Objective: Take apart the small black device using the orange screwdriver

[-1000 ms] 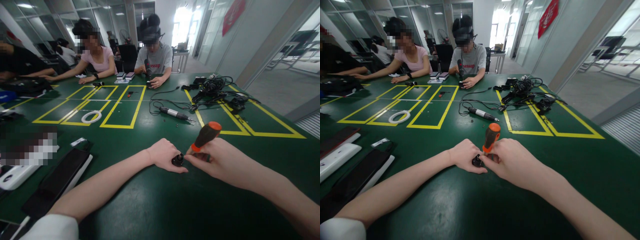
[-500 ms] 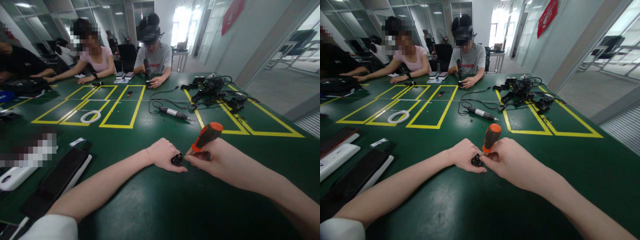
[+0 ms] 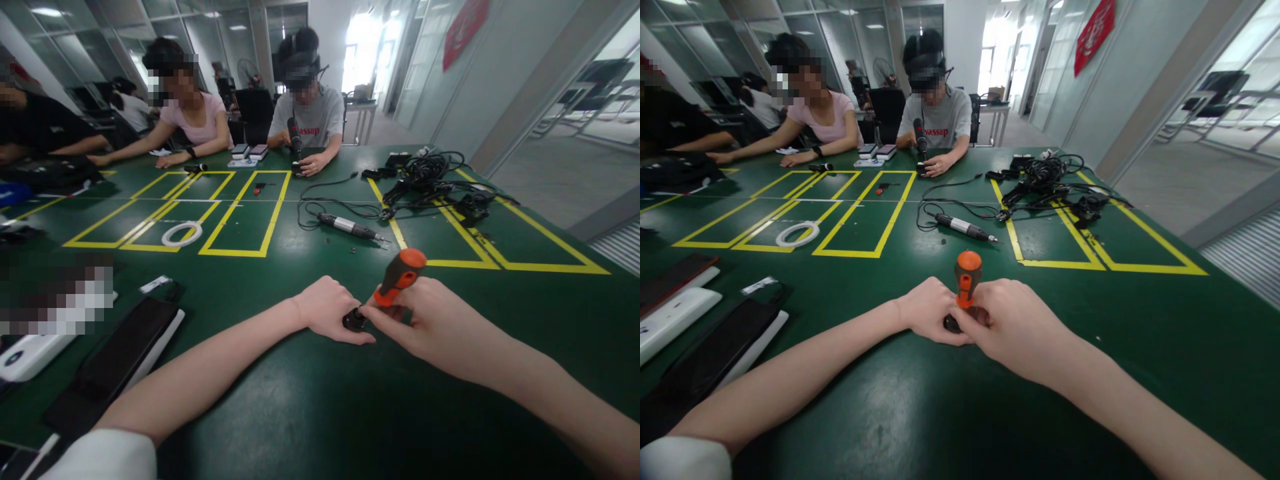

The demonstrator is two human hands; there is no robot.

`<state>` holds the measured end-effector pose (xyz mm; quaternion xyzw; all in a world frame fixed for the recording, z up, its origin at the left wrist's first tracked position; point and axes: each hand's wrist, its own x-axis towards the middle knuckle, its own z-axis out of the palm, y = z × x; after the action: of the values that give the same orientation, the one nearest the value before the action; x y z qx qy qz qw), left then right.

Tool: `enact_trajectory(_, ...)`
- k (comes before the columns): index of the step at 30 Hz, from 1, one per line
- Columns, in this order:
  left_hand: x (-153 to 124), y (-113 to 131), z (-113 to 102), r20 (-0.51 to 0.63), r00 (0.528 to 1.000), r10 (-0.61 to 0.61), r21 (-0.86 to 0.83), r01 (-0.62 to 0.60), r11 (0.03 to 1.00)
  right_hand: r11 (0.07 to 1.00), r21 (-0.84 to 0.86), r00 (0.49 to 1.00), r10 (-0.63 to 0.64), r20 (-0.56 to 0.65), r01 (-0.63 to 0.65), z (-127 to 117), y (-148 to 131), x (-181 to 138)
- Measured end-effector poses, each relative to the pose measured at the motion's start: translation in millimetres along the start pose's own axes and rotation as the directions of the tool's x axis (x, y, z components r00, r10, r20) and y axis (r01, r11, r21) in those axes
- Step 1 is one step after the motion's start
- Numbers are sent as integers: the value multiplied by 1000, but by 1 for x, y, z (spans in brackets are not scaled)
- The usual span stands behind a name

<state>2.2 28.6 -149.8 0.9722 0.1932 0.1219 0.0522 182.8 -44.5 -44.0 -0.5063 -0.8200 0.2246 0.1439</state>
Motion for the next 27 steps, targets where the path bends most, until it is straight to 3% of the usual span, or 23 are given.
enact_trajectory(7, 2, 2, -2, 44, 998, -46, 55, 43, 998, 999, 28, 999, -32, -18, 32, 2, 2, -2)
enact_trajectory(19, 1, 2, -4, 35, 999, -36, -30, 37, 999, 992, 37, 993, 120, -5, -119, -3, -6, -1)
enact_trajectory(27, 2, 1, -3, 23, 1000, -18, 4, 18, 1000, 982, 170, 996, 87, 14, -89, -11, -10, -2)
